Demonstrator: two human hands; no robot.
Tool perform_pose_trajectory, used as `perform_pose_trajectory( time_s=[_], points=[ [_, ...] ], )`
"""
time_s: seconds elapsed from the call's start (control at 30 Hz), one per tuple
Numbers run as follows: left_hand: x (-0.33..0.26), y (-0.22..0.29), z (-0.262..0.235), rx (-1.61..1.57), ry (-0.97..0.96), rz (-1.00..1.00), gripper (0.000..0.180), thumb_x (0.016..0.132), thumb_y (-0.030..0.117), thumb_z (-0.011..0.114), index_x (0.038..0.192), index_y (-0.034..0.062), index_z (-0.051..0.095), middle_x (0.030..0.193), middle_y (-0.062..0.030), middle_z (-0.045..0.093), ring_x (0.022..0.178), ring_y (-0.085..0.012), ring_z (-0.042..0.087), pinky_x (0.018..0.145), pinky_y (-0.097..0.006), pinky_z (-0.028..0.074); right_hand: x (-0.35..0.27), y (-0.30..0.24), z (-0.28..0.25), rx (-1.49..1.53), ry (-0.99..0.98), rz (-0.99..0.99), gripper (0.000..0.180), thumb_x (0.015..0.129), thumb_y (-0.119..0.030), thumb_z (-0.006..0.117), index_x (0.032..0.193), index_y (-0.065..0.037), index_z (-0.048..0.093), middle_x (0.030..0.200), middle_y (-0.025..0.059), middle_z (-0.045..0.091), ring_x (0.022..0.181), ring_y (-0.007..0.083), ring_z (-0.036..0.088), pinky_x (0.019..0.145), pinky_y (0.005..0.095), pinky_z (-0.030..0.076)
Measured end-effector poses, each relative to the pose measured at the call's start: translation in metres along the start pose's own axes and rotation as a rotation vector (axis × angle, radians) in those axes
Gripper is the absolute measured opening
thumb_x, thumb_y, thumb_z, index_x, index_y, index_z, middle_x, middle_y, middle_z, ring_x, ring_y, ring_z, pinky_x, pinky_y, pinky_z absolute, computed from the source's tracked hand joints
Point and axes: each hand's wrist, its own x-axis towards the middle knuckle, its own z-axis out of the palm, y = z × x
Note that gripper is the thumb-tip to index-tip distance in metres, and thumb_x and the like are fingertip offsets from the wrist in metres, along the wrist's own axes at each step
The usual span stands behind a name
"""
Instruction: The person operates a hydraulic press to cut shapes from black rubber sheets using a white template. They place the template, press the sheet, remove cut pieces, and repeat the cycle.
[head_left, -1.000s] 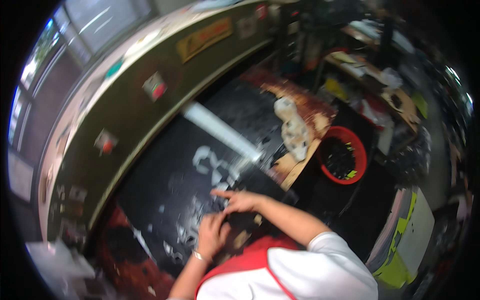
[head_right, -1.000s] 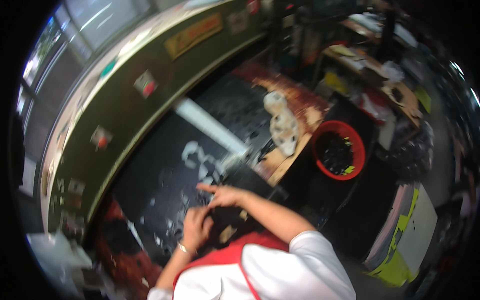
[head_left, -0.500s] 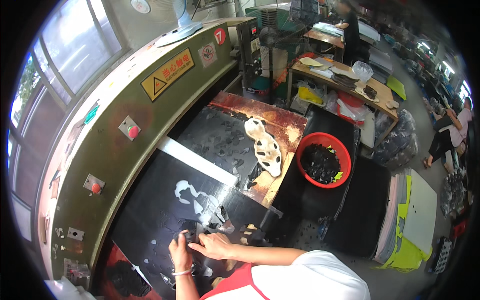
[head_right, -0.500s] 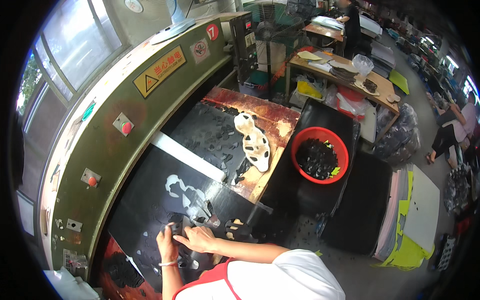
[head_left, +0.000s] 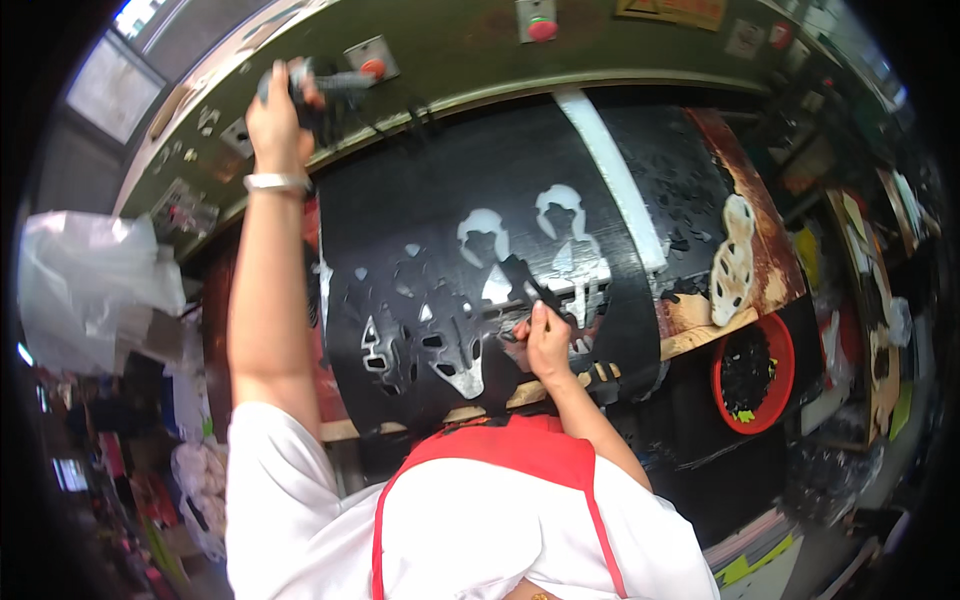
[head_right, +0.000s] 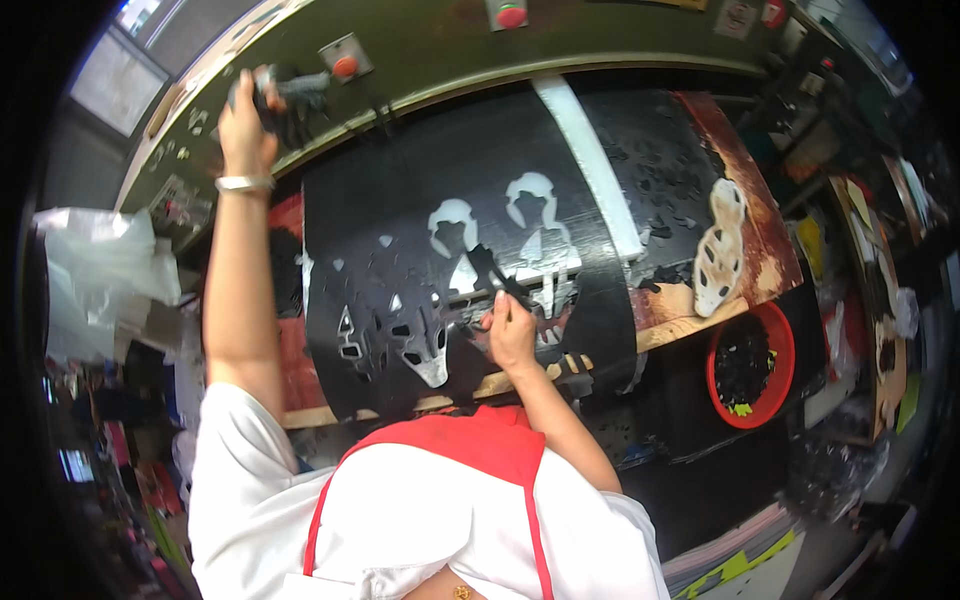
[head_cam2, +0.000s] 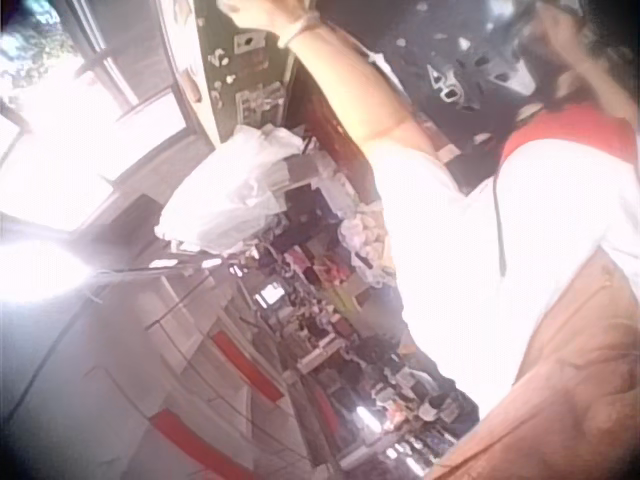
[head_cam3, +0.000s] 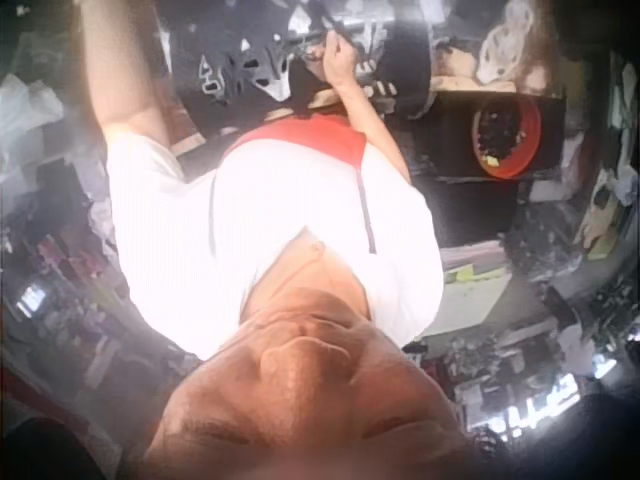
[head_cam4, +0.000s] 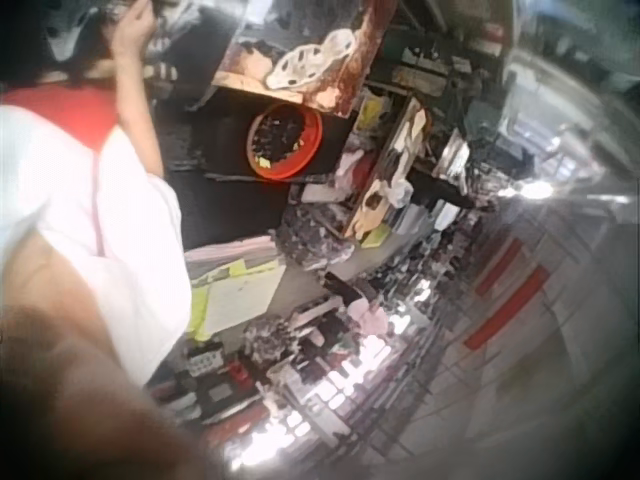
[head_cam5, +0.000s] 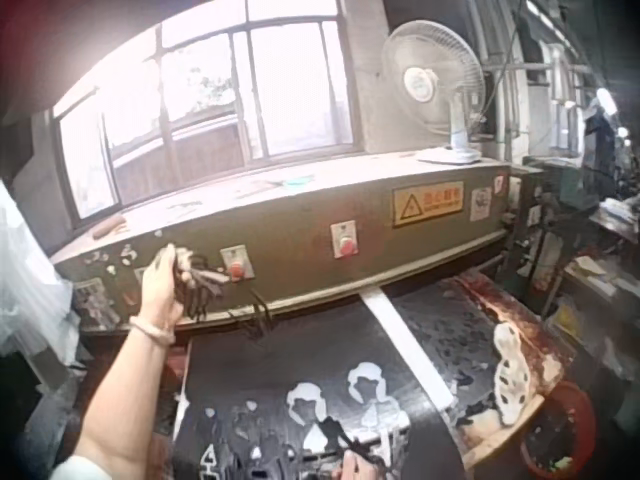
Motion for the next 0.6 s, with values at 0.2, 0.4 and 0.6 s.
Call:
perform_pose_trajectory(
  time_s=[0.2, 0.4, 0.6],
  points=[
    [-0.047, 0.025, -0.007, 0.739, -0.366, 0.038, 0.028, 0.097, 0.024, 0.053, 0.111, 0.0029, 0.065, 0.075, -0.0044, 0.059, 0.065, -0.0101, 0.056, 0.061, -0.024, 0.049, 0.000, -0.031, -0.004, -0.176, -0.689, 0.062, 0.067, 0.089, -0.029, 0.066, 0.146, -0.013, 0.035, 0.072, 0.0018, 0.058, 0.072, 0.0097, 0.055, 0.073, 0.0267, 0.049],
    [-0.275, -0.052, -0.039, 0.726, -0.903, 0.311, 0.028, 0.072, 0.010, 0.077, 0.097, 0.0032, 0.064, 0.101, -0.0142, 0.059, 0.090, -0.0318, 0.059, 0.078, -0.039, 0.051, 0.002, -0.027, 0.007, 0.041, -0.736, 0.425, 0.071, 0.089, 0.005, 0.053, 0.151, -0.015, 0.024, 0.078, 0.0016, 0.060, 0.070, 0.0048, 0.052, 0.064, 0.0197, 0.041],
    [-0.312, -0.073, -0.061, 0.603, -0.720, 0.174, 0.022, 0.087, 0.020, 0.065, 0.100, 0.0032, 0.065, 0.093, -0.0112, 0.063, 0.082, -0.0251, 0.063, 0.071, -0.033, 0.051, -0.004, -0.040, 0.004, 0.024, -0.611, 0.361, 0.063, 0.092, 0.001, 0.051, 0.149, -0.012, 0.029, 0.073, -0.0004, 0.058, 0.066, 0.0046, 0.050, 0.062, 0.0201, 0.042]
  ],
)
